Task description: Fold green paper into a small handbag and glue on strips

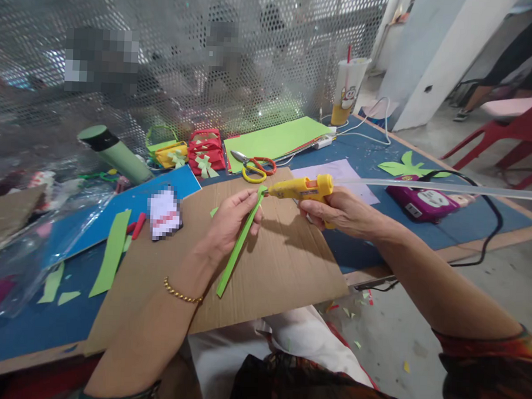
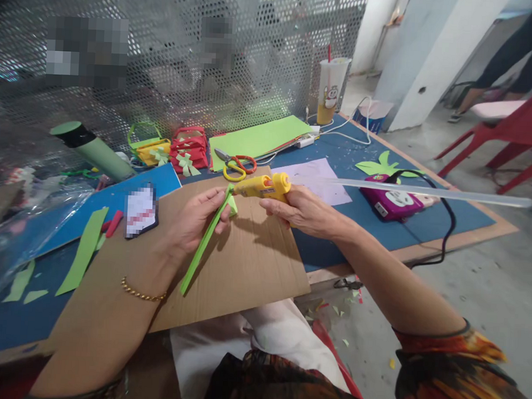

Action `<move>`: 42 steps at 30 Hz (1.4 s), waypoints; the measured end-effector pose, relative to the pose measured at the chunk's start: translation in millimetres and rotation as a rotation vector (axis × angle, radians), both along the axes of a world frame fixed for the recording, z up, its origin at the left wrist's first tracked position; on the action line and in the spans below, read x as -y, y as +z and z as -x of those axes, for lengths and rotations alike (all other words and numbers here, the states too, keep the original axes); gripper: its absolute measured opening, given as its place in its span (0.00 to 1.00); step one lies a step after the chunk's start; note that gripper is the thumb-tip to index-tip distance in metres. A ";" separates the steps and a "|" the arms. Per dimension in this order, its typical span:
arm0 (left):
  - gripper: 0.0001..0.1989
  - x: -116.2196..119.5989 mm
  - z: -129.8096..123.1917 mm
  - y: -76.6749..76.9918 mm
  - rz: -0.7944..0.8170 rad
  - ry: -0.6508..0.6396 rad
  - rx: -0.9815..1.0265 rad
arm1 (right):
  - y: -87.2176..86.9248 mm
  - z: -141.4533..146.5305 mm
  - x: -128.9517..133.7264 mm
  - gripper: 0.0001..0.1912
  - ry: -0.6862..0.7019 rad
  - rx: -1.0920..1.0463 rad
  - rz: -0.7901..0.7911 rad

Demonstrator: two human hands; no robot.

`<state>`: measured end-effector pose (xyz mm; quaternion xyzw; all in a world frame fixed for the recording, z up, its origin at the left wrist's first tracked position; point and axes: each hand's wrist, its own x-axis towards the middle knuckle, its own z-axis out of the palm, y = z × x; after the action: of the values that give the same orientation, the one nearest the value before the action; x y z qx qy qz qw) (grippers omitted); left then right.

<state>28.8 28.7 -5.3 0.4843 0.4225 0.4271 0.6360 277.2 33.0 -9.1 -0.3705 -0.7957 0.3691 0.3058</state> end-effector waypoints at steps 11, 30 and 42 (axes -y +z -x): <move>0.15 0.3 0.1 1.4 0.031 0.011 -0.007 | 4.7 0.3 0.5 0.33 -0.010 -0.006 -0.007; 0.12 0.9 -0.5 4.6 0.047 0.004 -0.013 | 4.5 1.1 1.1 0.33 -0.016 0.011 -0.006; 0.09 1.0 -0.8 5.8 0.040 0.014 -0.030 | -0.8 1.6 -0.3 0.27 -0.011 0.000 -0.009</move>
<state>29.6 27.8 0.5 0.4751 0.4437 0.4156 0.6361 275.6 33.3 -9.9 -0.3734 -0.7953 0.3637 0.3095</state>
